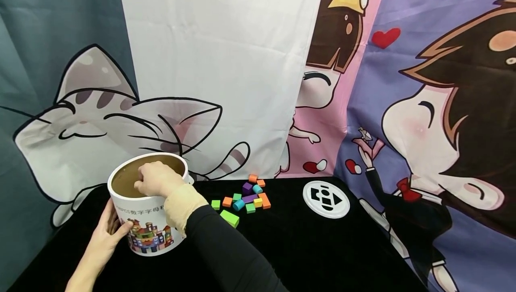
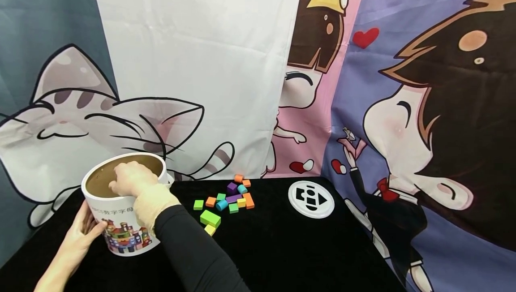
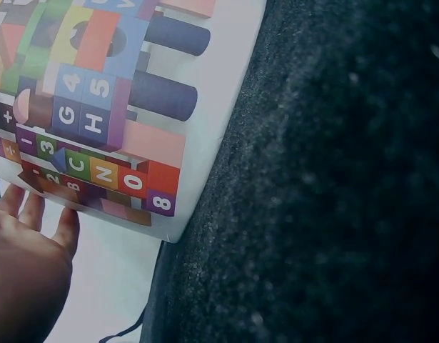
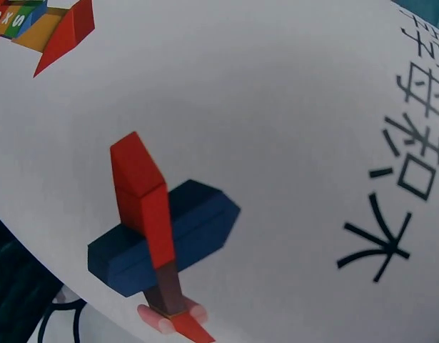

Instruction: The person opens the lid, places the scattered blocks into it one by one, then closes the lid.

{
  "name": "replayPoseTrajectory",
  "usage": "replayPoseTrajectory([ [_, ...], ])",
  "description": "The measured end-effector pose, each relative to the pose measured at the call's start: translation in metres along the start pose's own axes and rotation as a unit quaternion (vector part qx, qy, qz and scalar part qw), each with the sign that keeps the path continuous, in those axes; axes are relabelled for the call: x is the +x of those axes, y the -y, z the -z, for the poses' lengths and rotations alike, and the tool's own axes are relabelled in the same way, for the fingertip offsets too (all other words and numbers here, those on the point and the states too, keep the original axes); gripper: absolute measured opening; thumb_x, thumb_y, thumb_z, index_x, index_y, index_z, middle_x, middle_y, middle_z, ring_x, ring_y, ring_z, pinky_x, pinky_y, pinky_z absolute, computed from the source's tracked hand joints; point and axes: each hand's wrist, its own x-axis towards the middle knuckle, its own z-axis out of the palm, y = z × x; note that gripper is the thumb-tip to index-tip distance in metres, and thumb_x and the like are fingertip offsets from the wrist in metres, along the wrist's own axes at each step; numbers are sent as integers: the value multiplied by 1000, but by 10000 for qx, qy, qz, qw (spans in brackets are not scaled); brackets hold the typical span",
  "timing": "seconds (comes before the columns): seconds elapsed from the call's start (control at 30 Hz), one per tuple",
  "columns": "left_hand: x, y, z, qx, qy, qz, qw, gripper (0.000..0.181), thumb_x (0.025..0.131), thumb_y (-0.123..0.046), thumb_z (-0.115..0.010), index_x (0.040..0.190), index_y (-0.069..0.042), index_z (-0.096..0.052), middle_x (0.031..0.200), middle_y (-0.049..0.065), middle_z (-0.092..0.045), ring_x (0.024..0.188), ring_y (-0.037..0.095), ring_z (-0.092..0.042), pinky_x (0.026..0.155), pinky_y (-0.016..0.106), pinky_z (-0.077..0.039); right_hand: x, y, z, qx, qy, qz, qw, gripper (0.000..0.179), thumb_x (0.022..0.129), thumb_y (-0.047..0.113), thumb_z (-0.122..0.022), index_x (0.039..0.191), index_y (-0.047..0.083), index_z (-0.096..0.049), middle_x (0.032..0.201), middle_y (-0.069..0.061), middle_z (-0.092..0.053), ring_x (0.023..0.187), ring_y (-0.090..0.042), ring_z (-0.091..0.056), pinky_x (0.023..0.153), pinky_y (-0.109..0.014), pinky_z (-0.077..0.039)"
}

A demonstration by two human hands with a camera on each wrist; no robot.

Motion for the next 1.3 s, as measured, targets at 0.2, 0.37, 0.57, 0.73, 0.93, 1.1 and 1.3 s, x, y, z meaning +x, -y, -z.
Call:
replayPoseTrajectory([
  [0.2, -2, 0, 0, -68, -12, -39, 10000, 85, 99, 3, -52, 158, -29, 0, 163, -1, -1, 138, -4, -14, 105, 5, -15, 0, -1, -2, -149, -330, 262, 9990, 17, 95, 41, -59, 104, 31, -69, 103, 19, -64, 93, 0, -57, 80, -19, -45],
  [0.37, 0, 0, 0, -276, -14, -61, 9996, 85, 99, 3, -52, 158, -28, -1, 164, 0, 0, 139, -2, -13, 105, 6, -15, 0, -3, -1, -93, -738, 457, 9962, 21, 98, 42, -53, 108, 32, -69, 105, 20, -65, 97, 2, -58, 85, -17, -44],
  [0.57, 1, 3, 1, -204, -80, -103, 9997, 85, 99, 4, -51, 159, -27, -1, 163, -1, -1, 139, -3, -14, 107, 7, -13, -2, -1, 1, 167, -1034, 535, 9931, 23, 98, 46, -50, 102, 34, -69, 97, 21, -65, 89, 1, -58, 80, -19, -46],
  [0.73, -2, 4, -1, -114, -43, -49, 9999, 85, 99, 3, -52, 158, -27, 0, 163, -2, -1, 136, -6, -16, 105, 5, -14, -6, -2, -2, 300, -803, 395, 9955, 30, 97, 56, -49, 110, 38, -69, 102, 22, -64, 91, 2, -58, 79, -21, -47],
  [0.93, -2, 2, -2, -60, -66, -97, 9999, 85, 99, 3, -52, 158, -29, -1, 163, -3, -2, 137, -4, -15, 105, 5, -14, -8, -7, -1, 366, -1434, 896, 9849, 27, 100, 48, -48, 97, 31, -69, 94, 20, -63, 85, 3, -56, 76, -15, -45],
  [1.1, -1, 2, -2, -109, -49, -95, 9999, 85, 98, 3, -53, 159, -28, -2, 163, -1, -3, 138, -3, -15, 105, 5, -15, -17, -19, -1, 1006, -2243, 1619, 9557, 22, 99, 31, -52, 88, 23, -70, 92, 16, -61, 85, 6, -52, 77, -7, -39],
  [1.3, 1, 2, 0, 6, -68, -85, 9999, 86, 98, 3, -53, 158, -28, -1, 163, -1, -2, 136, -5, -17, 104, 5, -15, -43, -52, -5, 1404, -3044, 2204, 9160, 13, 95, 22, -59, 99, 16, -70, 113, 5, -61, 111, -2, -49, 97, -10, -32],
])
